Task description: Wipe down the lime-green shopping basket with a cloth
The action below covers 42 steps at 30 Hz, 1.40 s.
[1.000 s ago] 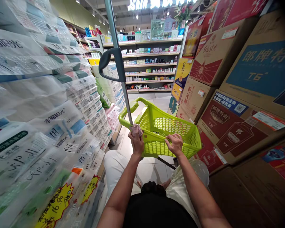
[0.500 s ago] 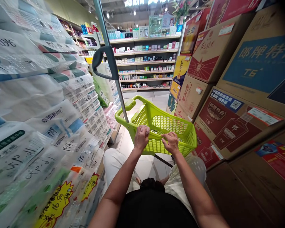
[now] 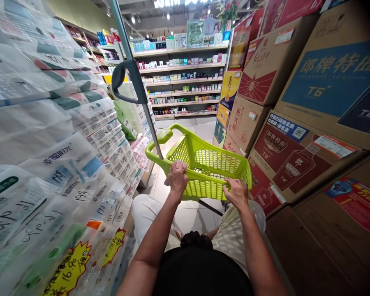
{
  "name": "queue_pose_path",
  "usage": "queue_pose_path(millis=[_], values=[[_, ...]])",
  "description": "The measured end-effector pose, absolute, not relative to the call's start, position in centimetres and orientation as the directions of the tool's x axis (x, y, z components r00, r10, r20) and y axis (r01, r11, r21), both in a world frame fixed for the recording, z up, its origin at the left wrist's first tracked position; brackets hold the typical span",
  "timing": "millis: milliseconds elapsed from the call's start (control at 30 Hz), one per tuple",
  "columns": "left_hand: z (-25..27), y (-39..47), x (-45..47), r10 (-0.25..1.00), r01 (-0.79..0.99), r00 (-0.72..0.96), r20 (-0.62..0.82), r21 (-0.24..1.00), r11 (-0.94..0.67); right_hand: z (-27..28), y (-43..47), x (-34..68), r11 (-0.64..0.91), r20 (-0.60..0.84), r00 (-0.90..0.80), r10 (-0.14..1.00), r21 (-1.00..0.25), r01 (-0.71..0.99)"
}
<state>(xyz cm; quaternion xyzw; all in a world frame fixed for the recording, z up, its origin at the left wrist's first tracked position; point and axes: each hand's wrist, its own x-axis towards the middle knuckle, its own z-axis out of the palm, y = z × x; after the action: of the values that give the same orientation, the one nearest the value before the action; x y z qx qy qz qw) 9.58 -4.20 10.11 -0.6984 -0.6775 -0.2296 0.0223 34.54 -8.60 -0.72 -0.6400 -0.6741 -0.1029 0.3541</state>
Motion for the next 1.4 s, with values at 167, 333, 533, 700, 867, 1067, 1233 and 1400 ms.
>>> queue_pose_path(millis=[167,333,533,700,867,1067,1233,1400], values=[[7.2,-5.5,12.3,0.93,0.894,0.072,0.36,0.39,-0.22,-0.7,-8.4,33.4,0.155,0.573,0.103,0.813,-0.383,0.911],[6.0,-5.1,11.1,0.891,0.847,-0.087,0.445,0.504,-0.169,-1.5,-9.4,36.3,0.171,0.626,0.122,0.77,-0.387,0.906],[6.8,-4.5,11.5,0.896,0.813,-0.161,0.413,0.57,-0.117,-4.4,-9.3,38.9,0.172,0.649,0.238,0.723,-0.502,0.847],[5.4,-5.6,14.8,0.945,0.802,-0.016,0.327,0.568,-0.183,-4.6,-8.3,37.2,0.204,0.647,0.3,0.701,-0.585,0.785],[5.8,-4.4,13.9,0.938,0.795,-0.066,0.34,0.586,-0.157,-4.5,-7.5,36.6,0.223,0.618,0.285,0.733,-0.613,0.758],[6.0,-2.4,13.7,0.935,0.809,-0.096,0.34,0.575,-0.126,-4.8,-5.4,36.1,0.244,0.607,0.271,0.747,-0.629,0.738],[5.9,-0.9,13.5,0.941,0.821,-0.108,0.319,0.562,-0.096,-4.6,-4.2,35.5,0.214,0.552,0.2,0.809,-0.595,0.775],[6.1,-0.4,12.7,0.956,0.854,-0.098,0.277,0.516,-0.062,-5.1,-4.6,33.6,0.204,0.51,0.144,0.848,-0.565,0.799]])
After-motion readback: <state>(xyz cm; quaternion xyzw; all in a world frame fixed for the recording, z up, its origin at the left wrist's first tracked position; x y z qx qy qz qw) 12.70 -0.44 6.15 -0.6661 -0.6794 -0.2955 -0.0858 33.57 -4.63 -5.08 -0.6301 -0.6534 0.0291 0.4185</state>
